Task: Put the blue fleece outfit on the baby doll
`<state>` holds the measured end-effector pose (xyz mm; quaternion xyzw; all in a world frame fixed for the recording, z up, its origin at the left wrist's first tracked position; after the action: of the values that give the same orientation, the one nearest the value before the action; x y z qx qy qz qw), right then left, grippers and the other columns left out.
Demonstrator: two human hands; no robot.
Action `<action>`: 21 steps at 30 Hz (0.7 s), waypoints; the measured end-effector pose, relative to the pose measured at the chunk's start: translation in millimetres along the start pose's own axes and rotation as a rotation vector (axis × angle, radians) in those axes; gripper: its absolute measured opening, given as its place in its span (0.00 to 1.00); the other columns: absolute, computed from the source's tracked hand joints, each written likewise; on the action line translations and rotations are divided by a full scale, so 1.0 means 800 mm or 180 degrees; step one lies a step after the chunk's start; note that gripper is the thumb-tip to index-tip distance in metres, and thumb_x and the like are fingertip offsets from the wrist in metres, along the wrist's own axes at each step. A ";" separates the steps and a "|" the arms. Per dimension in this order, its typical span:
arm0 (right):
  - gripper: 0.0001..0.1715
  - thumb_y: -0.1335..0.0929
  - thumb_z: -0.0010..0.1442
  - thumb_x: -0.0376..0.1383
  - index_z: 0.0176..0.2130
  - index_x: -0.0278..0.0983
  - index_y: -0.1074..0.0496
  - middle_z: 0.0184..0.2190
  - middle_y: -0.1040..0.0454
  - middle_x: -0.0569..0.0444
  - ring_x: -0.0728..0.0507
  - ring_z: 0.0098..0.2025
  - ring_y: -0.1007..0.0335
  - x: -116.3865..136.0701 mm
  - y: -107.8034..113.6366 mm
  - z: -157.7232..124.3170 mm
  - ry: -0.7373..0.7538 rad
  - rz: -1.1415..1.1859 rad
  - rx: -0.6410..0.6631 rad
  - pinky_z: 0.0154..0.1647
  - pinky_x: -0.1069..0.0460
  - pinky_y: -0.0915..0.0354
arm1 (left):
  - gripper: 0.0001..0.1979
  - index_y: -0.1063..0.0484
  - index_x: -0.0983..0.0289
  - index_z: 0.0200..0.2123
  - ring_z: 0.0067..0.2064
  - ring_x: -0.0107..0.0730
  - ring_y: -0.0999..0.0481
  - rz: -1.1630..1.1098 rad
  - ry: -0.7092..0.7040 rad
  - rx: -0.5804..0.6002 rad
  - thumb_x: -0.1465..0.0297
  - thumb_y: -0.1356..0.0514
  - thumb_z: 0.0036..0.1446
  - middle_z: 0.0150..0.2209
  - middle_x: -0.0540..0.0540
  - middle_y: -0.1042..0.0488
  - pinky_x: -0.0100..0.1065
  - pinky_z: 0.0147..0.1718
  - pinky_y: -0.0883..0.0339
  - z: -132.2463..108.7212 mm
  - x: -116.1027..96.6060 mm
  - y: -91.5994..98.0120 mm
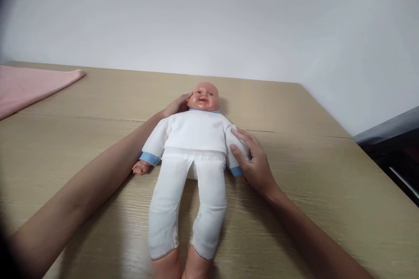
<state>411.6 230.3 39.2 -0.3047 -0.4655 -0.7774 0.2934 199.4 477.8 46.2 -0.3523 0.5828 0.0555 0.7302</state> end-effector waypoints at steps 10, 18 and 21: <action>0.28 0.30 0.75 0.54 0.67 0.49 0.22 0.70 0.24 0.48 0.32 0.73 0.31 0.002 0.001 0.000 0.0010 0.0004 0.0025 0.80 0.33 0.41 | 0.26 0.16 0.64 0.59 0.73 0.61 0.26 0.0050 -0.0074 -0.0040 0.50 0.36 0.72 0.64 0.63 0.17 0.52 0.75 0.34 0.009 0.008 0.015; 0.28 0.31 0.76 0.53 0.65 0.43 0.23 0.70 0.27 0.44 0.31 0.75 0.34 -0.008 0.006 -0.003 0.0029 0.0101 -0.0421 0.80 0.30 0.42 | 0.26 0.26 0.66 0.66 0.79 0.52 0.35 0.0043 -0.0251 -0.1527 0.57 0.38 0.72 0.75 0.67 0.29 0.49 0.80 0.44 -0.020 0.000 0.052; 0.21 0.31 0.76 0.49 0.60 0.42 0.22 0.66 0.25 0.43 0.31 0.73 0.31 0.011 0.018 -0.018 0.0228 0.0257 -0.1009 0.77 0.28 0.39 | 0.23 0.26 0.66 0.65 0.78 0.47 0.34 0.0131 -0.0557 -0.1818 0.62 0.42 0.74 0.77 0.66 0.32 0.49 0.79 0.43 -0.075 -0.007 0.051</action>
<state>414.0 210.1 48.0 -0.3377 -0.3137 -0.8390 0.2892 128.7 475.0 28.7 -0.5254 0.4855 0.2622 0.6477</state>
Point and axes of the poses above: each hand's wrist, its own z-axis towards the middle knuckle, its own y-axis out of the back of the hand, x = y × z, the point moved 3 cm from there along z, towards the middle knuckle
